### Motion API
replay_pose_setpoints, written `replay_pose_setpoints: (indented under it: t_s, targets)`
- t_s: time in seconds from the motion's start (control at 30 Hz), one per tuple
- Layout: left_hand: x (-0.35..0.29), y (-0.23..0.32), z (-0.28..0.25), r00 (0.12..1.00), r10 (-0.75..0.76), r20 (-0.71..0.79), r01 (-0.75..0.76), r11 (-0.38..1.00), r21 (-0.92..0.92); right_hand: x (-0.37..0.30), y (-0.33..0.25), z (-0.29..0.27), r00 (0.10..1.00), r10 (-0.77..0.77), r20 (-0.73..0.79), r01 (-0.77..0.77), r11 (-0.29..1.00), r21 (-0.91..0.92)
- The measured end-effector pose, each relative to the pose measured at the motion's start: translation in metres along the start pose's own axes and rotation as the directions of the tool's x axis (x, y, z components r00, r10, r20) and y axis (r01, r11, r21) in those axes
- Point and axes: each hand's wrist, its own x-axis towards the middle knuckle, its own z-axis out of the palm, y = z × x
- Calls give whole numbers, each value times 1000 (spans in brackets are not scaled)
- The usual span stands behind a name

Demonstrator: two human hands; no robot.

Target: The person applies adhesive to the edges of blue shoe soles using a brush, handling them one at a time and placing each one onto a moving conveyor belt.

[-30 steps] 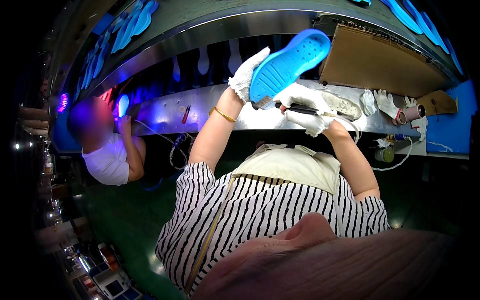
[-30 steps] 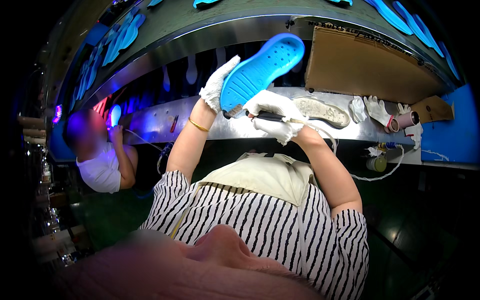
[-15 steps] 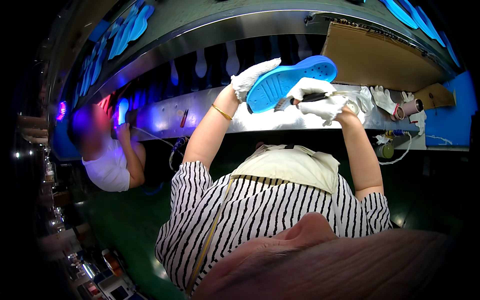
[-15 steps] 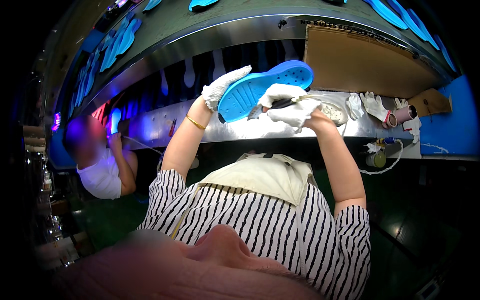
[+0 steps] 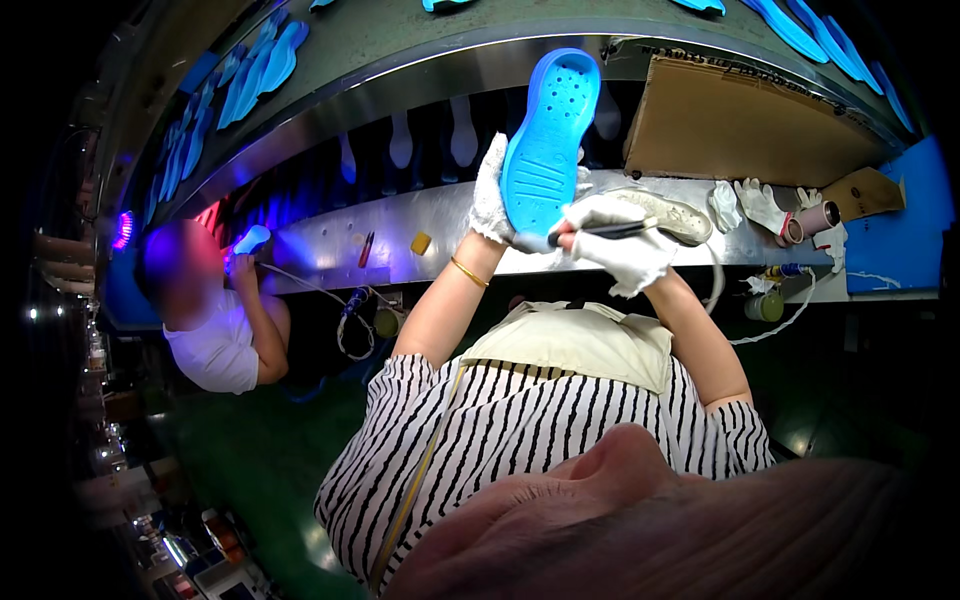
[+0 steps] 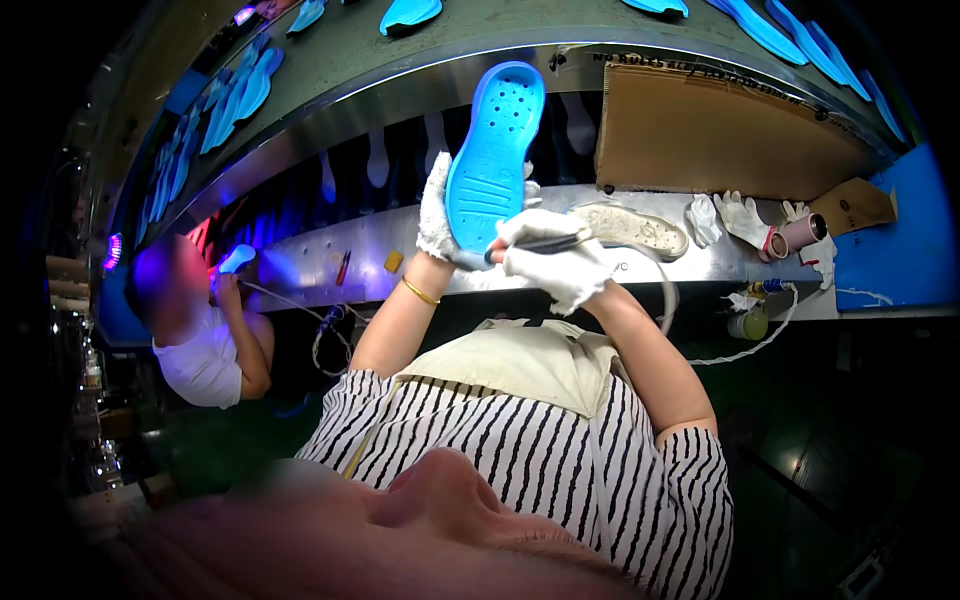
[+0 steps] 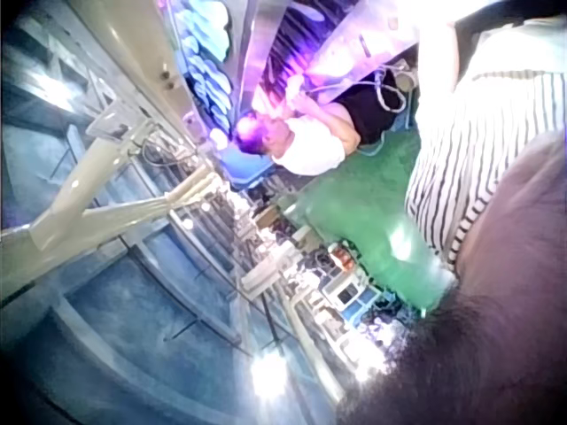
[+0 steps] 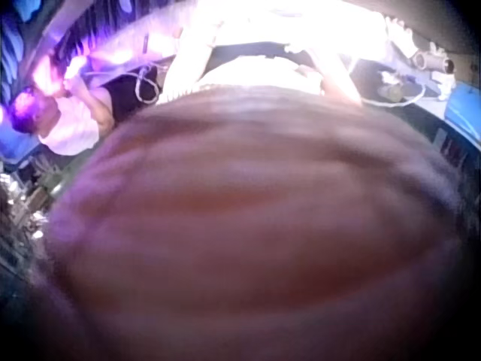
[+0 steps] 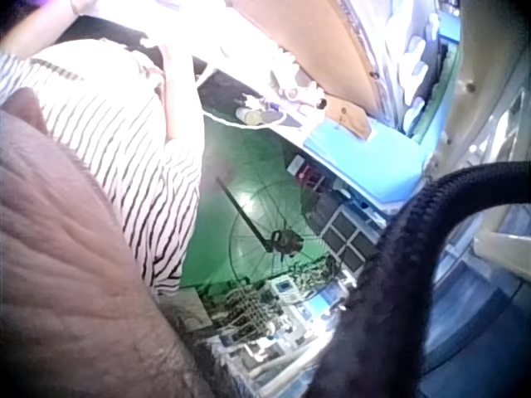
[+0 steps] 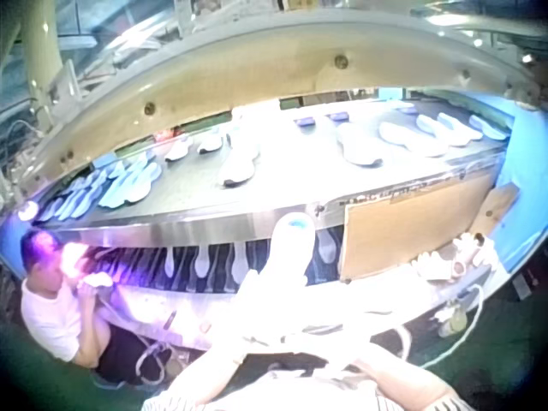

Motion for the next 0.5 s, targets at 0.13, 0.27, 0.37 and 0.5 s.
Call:
replay_pose_setpoints:
  t_s: [0.13, 0.27, 0.37, 0.5]
  targets:
    - [-1, -12, 8, 992, -40, 117, 52, 993, -102, 12, 15, -5, 792, -550, -265, 461, 823, -333]
    - [2, -14, 3, 999, 38, -37, -36, 999, 40, 7, -1, 11, 722, -690, 52, 594, 580, -557]
    - [-2, -10, -3, 999, -33, 12, 33, 999, -1, -3, -2, 20, 843, -539, 3, 518, 809, -279]
    - [-1, -14, -3, 997, -21, 72, 25, 999, -43, -2, 11, -14, 904, -414, -111, 380, 894, -236]
